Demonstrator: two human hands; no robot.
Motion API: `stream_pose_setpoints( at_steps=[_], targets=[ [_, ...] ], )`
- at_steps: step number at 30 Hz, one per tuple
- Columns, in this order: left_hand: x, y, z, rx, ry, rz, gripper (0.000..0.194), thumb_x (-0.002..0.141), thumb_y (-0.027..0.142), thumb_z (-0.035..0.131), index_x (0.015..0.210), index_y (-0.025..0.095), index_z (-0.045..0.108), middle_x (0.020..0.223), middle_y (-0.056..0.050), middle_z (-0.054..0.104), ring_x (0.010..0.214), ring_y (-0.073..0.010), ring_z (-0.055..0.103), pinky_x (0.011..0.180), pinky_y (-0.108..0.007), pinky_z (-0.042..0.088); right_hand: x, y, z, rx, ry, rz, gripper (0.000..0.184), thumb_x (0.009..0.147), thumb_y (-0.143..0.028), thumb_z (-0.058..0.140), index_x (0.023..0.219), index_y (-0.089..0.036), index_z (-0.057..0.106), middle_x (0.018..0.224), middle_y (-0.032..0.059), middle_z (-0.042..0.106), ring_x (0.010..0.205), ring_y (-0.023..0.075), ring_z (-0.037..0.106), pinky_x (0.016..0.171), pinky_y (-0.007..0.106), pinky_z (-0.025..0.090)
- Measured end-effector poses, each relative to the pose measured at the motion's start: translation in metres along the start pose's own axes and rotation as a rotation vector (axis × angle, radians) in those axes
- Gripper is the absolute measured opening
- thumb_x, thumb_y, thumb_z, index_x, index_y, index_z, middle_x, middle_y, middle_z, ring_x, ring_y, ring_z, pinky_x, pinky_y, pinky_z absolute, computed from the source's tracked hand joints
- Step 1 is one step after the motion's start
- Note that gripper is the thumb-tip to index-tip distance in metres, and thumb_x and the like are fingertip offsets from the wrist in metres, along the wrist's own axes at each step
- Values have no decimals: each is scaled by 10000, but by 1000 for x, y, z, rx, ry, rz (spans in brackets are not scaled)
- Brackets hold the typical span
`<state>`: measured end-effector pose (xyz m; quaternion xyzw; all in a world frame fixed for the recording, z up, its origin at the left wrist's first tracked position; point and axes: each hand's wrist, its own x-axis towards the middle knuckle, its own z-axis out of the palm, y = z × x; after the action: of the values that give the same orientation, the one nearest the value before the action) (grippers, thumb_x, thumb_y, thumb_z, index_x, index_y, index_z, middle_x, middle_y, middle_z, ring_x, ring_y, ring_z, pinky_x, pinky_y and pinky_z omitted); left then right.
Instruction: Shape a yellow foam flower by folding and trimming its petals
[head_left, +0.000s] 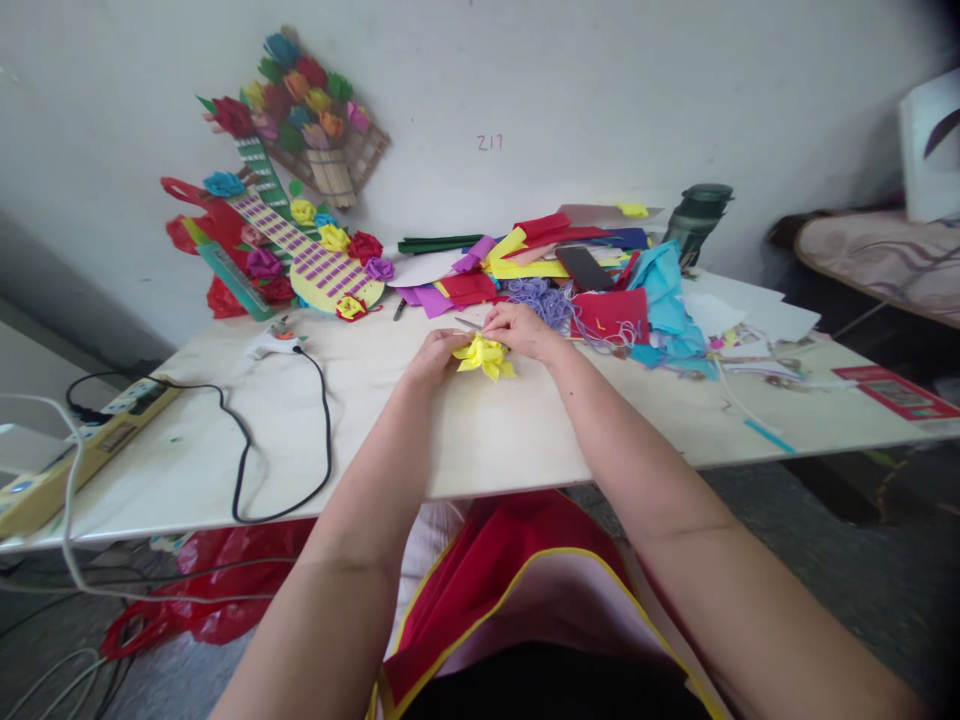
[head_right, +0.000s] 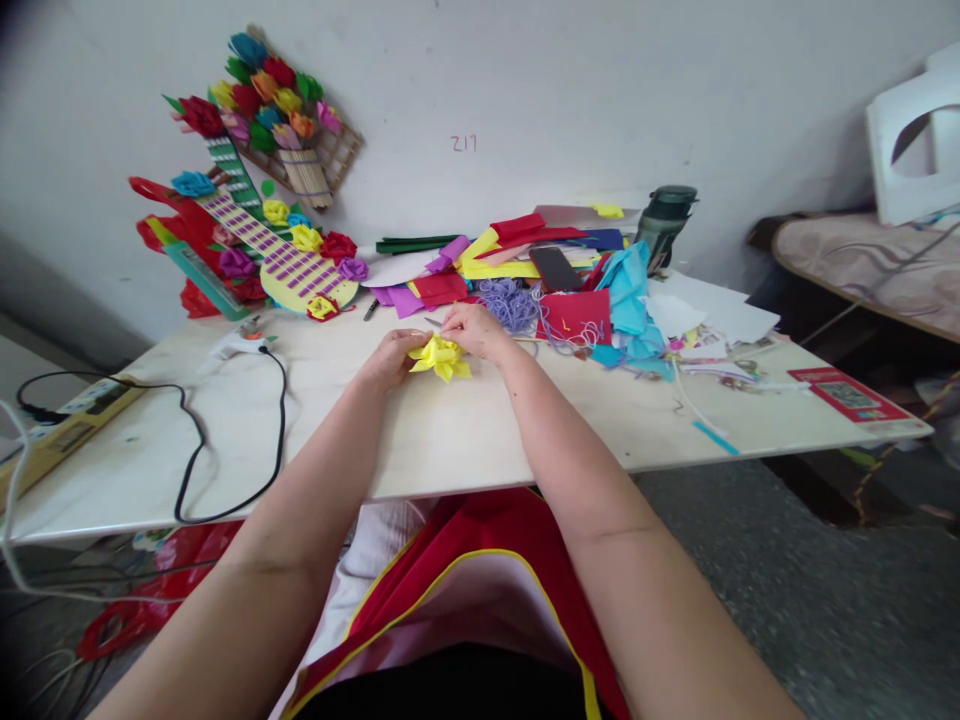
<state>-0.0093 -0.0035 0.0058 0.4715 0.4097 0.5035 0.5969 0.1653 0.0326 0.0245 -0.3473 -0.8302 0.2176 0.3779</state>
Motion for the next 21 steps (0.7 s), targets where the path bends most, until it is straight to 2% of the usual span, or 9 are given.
stream_pose_setpoints(
  at_steps=[6, 10, 17, 21],
  targets=[
    [1, -2, 1, 8, -14, 18, 286, 609, 343, 788, 599, 128, 599, 573, -13, 588, 533, -115, 539, 553, -253, 414, 1, -3, -1, -25, 1, 39, 123, 696, -173, 649, 646, -169, 761, 814, 39, 711, 776, 152, 629, 763, 263, 484],
    [1, -3, 0, 18, -29, 11, 310, 584, 363, 808, 601, 131, 603, 566, -14, 590, 531, -117, 539, 551, -255, 415, 1, -7, -2, -79, -29, 74, 133, 689, -168, 633, 673, -147, 763, 773, 41, 713, 772, 163, 636, 735, 252, 471],
    [5, -7, -6, 27, -70, 27, 394, 543, 442, 838, 664, 122, 642, 615, -33, 639, 572, -131, 579, 583, -258, 447, 0, -21, -8, -228, -89, 124, 211, 739, -193, 559, 686, -120, 750, 718, 44, 702, 744, 155, 611, 675, 232, 425],
    [6, -9, -8, 29, -106, 41, 412, 539, 467, 839, 680, 130, 649, 624, -26, 642, 571, -126, 578, 570, -246, 443, -2, -26, -11, -312, -122, 111, 248, 786, -232, 538, 729, -126, 755, 778, 51, 709, 803, 163, 608, 699, 234, 417]
  ],
)
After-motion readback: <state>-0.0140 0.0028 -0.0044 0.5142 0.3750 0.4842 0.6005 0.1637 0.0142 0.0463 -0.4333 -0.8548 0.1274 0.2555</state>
